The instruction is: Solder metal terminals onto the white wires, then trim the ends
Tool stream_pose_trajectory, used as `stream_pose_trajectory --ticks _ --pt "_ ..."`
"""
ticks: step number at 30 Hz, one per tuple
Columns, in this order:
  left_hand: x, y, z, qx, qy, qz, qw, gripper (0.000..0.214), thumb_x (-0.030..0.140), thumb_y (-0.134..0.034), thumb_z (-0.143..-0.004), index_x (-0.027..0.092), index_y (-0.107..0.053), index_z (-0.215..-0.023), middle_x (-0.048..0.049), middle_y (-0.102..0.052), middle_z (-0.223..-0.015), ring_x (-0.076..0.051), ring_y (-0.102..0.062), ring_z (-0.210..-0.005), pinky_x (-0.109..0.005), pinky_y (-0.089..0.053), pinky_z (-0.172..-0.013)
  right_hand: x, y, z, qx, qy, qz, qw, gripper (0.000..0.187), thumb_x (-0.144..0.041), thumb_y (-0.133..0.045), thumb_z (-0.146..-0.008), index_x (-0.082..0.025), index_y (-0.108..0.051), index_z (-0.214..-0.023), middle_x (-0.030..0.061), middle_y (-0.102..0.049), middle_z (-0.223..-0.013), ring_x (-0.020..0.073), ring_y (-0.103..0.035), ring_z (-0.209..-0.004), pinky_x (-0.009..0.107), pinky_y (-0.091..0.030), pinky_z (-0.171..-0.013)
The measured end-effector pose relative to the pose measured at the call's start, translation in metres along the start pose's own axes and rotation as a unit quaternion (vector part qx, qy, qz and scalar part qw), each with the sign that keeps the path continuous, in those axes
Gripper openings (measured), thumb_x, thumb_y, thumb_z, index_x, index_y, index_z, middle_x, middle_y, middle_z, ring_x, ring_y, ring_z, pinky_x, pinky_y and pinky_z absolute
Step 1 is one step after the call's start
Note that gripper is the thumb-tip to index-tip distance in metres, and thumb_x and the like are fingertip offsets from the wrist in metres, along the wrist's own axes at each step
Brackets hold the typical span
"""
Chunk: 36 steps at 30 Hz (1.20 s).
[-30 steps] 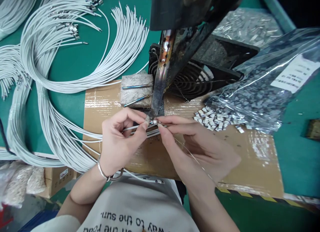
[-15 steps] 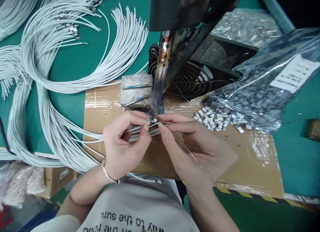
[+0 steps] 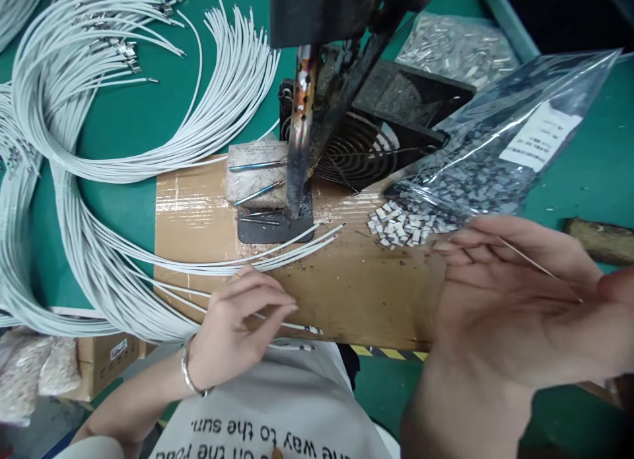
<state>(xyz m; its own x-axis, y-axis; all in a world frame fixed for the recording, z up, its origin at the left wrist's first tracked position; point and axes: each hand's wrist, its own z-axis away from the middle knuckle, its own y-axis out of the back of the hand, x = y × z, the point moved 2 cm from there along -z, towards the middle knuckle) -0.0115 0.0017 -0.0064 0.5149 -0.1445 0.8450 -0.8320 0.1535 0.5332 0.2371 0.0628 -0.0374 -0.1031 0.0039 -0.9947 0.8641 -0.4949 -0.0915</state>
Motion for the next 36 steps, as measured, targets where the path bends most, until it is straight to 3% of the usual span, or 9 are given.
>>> stream_pose_trajectory --ticks 3,6,10,16,20,24,27,32,36 --pt "-0.016 0.004 0.006 0.103 -0.031 -0.144 0.984 0.022 0.005 -0.073 -0.090 0.021 -0.076 -0.105 -0.0068 -0.075 -0.094 -0.019 -0.072 -0.082 -0.030 -0.059 -0.073 0.009 0.016 -0.003 0.011 0.000 -0.005 1.000 0.050 -0.053 -0.053 -0.102 -0.021 -0.082 -0.075 0.0085 -0.067 -0.067 0.0201 -0.065 -0.059 0.036 -0.053 -0.058" --pt "-0.026 0.004 0.007 0.115 -0.052 -0.262 0.957 0.015 0.010 -0.072 -0.092 0.020 -0.074 -0.103 -0.0088 -0.071 -0.095 -0.022 -0.070 -0.084 -0.033 -0.058 -0.075 0.017 0.017 0.001 0.003 -0.001 0.017 1.000 0.052 -0.054 -0.057 -0.101 -0.019 -0.082 -0.072 0.0103 -0.073 -0.067 0.0198 -0.067 -0.056 0.035 -0.054 -0.055" --pt "-0.028 0.004 0.005 0.115 -0.097 -0.290 0.945 0.016 0.008 -0.068 -0.093 0.019 -0.072 -0.104 -0.0093 -0.070 -0.095 -0.023 -0.066 -0.084 -0.035 -0.057 -0.077 0.019 0.011 0.008 -0.022 0.025 0.080 0.996 0.049 -0.052 -0.058 -0.102 -0.019 -0.082 -0.075 0.0085 -0.076 -0.070 0.0190 -0.069 -0.055 0.035 -0.056 -0.054" --pt "-0.019 0.016 0.004 0.130 -0.089 -0.240 0.958 0.018 0.006 -0.069 -0.091 0.021 -0.069 -0.101 -0.0091 -0.070 -0.099 -0.025 -0.068 -0.095 -0.038 -0.056 -0.084 0.013 0.008 0.010 -0.103 0.139 0.302 0.937 0.002 -0.027 -0.081 -0.088 -0.026 -0.081 -0.089 -0.0005 -0.075 -0.077 0.0158 -0.066 -0.063 0.030 -0.055 -0.056" --pt "-0.004 0.028 0.003 -0.017 -0.026 -0.096 0.995 0.016 0.007 -0.064 -0.094 0.021 -0.063 -0.103 -0.0051 -0.073 -0.092 -0.018 -0.070 -0.079 -0.029 -0.056 -0.071 0.013 0.004 0.010 -0.145 0.221 0.384 0.885 0.005 -0.023 -0.073 -0.093 -0.025 -0.077 -0.093 0.0001 -0.071 -0.080 0.0143 -0.063 -0.062 0.030 -0.056 -0.061" --pt "0.012 0.020 0.003 -0.259 0.035 0.029 0.965 0.015 0.017 -0.065 -0.095 0.020 -0.067 -0.110 0.0003 -0.073 -0.076 -0.012 -0.058 -0.052 -0.025 -0.044 -0.051 0.014 0.002 0.010 -0.148 0.250 0.427 0.856 0.011 -0.026 -0.065 -0.100 -0.024 -0.074 -0.096 0.0035 -0.071 -0.084 0.0175 -0.066 -0.069 0.033 -0.056 -0.066" --pt "0.013 0.001 -0.002 -0.291 0.125 0.188 0.930 0.011 0.024 -0.060 -0.100 0.019 -0.068 -0.094 -0.0001 -0.068 -0.068 -0.011 -0.054 -0.054 -0.024 -0.043 -0.052 0.015 0.003 0.013 -0.125 0.239 0.416 0.869 0.010 -0.028 -0.067 -0.099 -0.023 -0.073 -0.092 0.0034 -0.071 -0.082 0.0166 -0.063 -0.065 0.032 -0.055 -0.063" --pt "-0.006 -0.015 -0.013 -0.096 0.289 0.351 0.886 0.025 0.039 -0.071 -0.096 0.016 -0.066 -0.088 0.0002 -0.061 -0.068 -0.007 -0.040 -0.051 -0.020 -0.027 -0.043 0.019 0.003 0.025 -0.058 0.101 0.286 0.951 0.014 -0.037 -0.074 -0.096 -0.023 -0.075 -0.096 0.0015 -0.075 -0.084 0.0158 -0.069 -0.068 0.030 -0.058 -0.063" --pt "-0.008 -0.012 -0.016 -0.054 0.320 0.388 0.863 0.034 0.049 -0.080 -0.088 0.017 -0.068 -0.087 0.0008 -0.059 -0.067 -0.005 -0.034 -0.048 -0.020 -0.022 -0.042 0.016 -0.010 0.044 -0.093 0.026 0.161 0.982 0.009 -0.030 -0.077 -0.092 -0.022 -0.077 -0.097 -0.0008 -0.074 -0.076 0.0121 -0.067 -0.058 0.025 -0.059 -0.055"
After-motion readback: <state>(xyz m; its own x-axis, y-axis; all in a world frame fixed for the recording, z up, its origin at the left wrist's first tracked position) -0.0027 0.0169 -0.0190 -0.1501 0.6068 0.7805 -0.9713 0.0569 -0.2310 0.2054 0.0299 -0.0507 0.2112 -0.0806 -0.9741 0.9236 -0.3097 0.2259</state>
